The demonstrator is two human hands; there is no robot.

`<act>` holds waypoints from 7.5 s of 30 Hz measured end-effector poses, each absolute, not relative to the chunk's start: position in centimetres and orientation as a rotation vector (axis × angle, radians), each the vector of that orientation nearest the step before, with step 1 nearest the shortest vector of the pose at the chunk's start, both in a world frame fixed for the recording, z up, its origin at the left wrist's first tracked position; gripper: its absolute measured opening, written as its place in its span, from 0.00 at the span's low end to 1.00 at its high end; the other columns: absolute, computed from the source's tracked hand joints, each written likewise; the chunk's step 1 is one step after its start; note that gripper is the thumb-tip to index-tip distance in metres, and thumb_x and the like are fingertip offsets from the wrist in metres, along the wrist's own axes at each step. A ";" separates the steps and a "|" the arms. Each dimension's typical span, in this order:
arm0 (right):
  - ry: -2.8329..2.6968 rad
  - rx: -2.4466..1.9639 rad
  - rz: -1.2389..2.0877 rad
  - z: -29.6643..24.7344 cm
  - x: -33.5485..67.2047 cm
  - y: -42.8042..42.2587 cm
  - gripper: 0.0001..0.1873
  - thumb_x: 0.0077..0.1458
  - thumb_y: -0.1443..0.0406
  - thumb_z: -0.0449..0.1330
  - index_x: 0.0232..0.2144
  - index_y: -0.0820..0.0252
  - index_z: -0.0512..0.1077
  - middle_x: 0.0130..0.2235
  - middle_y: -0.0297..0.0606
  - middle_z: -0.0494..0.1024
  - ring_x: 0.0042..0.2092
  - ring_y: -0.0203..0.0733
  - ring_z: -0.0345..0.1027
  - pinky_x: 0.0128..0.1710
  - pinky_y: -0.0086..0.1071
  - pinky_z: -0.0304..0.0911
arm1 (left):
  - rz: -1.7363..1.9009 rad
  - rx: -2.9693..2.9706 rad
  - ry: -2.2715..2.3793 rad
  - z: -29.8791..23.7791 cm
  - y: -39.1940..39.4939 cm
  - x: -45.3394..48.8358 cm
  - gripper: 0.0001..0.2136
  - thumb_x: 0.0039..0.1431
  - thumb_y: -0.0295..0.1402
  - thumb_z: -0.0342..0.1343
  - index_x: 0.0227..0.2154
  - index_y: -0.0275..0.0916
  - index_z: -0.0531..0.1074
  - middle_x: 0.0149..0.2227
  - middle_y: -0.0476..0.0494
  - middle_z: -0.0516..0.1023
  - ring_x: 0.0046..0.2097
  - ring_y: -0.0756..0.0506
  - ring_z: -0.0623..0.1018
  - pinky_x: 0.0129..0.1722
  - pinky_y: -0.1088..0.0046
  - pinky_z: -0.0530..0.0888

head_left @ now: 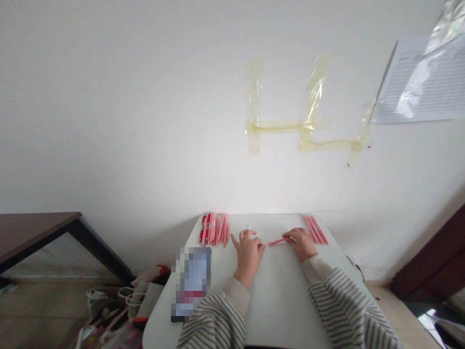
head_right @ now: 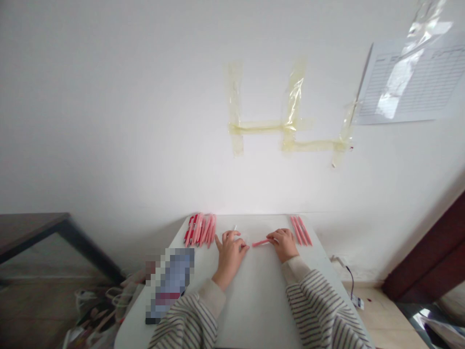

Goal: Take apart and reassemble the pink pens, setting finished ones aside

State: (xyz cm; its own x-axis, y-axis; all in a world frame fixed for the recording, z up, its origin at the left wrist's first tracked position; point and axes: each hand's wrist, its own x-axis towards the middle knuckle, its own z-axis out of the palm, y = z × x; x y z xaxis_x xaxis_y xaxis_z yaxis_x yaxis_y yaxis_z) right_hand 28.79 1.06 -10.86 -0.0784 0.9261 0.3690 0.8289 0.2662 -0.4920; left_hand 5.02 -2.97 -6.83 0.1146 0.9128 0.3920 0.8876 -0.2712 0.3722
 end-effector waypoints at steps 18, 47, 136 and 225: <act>-1.957 -1.558 0.233 -10.9 28.8 1.2 0.12 0.62 0.60 0.58 0.39 0.47 0.82 0.42 0.38 0.83 0.52 0.51 0.69 0.55 0.44 0.61 | 0.957 2.243 1.934 -6.1 -3.5 4.1 0.02 0.56 0.36 0.66 0.32 0.48 0.80 0.52 0.46 0.76 0.59 0.38 0.68 0.66 0.34 0.50; -2.223 -1.460 0.108 -8.9 27.3 -0.9 0.09 0.59 0.61 0.63 0.38 0.39 0.82 0.43 0.37 0.79 0.52 0.52 0.65 0.62 0.61 0.53 | 0.881 2.183 2.042 -5.8 -3.6 3.0 0.03 0.57 0.35 0.64 0.33 0.49 0.82 0.51 0.47 0.76 0.58 0.38 0.67 0.65 0.36 0.49; -1.937 -1.166 0.000 -10.1 27.0 0.0 0.12 0.66 0.59 0.57 0.39 0.49 0.82 0.46 0.43 0.79 0.51 0.49 0.68 0.52 0.47 0.70 | 1.017 2.265 1.923 -5.5 -3.8 3.5 0.04 0.59 0.39 0.64 0.35 0.54 0.83 0.53 0.46 0.75 0.59 0.38 0.68 0.66 0.39 0.53; -1.660 -1.195 -0.059 -10.4 28.0 0.7 0.21 0.65 0.49 0.54 0.34 0.51 0.82 0.40 0.45 0.79 0.45 0.51 0.71 0.47 0.50 0.70 | 0.836 2.130 2.488 -5.6 -3.7 2.3 0.10 0.63 0.37 0.54 0.36 0.45 0.82 0.51 0.39 0.75 0.58 0.35 0.67 0.63 0.35 0.54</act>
